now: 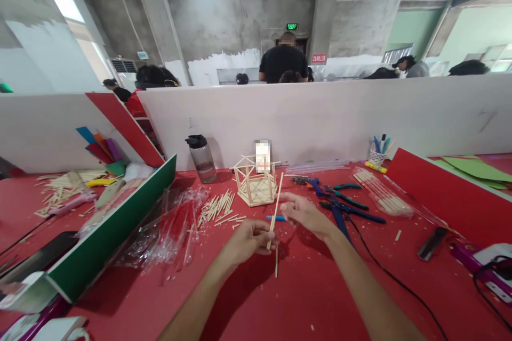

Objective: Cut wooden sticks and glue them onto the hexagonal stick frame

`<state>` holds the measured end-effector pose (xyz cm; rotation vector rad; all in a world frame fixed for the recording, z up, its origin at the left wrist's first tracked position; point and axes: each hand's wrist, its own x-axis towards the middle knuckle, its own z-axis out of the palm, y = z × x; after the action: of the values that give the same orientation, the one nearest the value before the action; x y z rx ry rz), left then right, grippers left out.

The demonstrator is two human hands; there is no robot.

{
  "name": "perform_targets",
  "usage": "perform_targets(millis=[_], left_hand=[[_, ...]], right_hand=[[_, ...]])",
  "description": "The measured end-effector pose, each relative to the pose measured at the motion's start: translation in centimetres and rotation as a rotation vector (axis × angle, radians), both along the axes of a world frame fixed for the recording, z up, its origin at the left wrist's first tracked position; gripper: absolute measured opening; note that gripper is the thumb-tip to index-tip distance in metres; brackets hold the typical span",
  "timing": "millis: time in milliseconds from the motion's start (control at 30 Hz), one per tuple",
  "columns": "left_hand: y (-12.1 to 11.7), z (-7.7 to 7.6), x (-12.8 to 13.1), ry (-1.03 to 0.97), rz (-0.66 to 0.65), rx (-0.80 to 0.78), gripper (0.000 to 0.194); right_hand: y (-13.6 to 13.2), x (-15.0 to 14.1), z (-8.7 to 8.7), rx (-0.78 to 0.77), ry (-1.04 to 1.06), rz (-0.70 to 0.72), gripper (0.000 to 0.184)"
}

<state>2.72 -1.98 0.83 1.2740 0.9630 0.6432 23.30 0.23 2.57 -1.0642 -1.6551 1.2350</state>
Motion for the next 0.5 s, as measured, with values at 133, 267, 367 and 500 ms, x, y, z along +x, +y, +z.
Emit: perform_targets(millis=[133,267,367,500], left_hand=[[-0.2,0.0,0.1,-0.011,-0.012,-0.006,0.055],[-0.1,0.3,-0.1,-0.03,-0.007,-0.007,0.054],[0.0,0.6,-0.3,-0.056,0.007,-0.003,0.053],[-0.1,0.7,-0.3,-0.098,0.033,0.008,0.053]], right_hand=[[-0.2,-0.9,-0.3,0.0,-0.061,0.086,0.038],[0.2,-0.4,-0.3,0.031,-0.052,0.061,0.032],[0.4,0.7,0.0,0.019,0.002,0.05,0.034],[0.1,1.4,0.0,-0.045,0.126,0.059,0.043]])
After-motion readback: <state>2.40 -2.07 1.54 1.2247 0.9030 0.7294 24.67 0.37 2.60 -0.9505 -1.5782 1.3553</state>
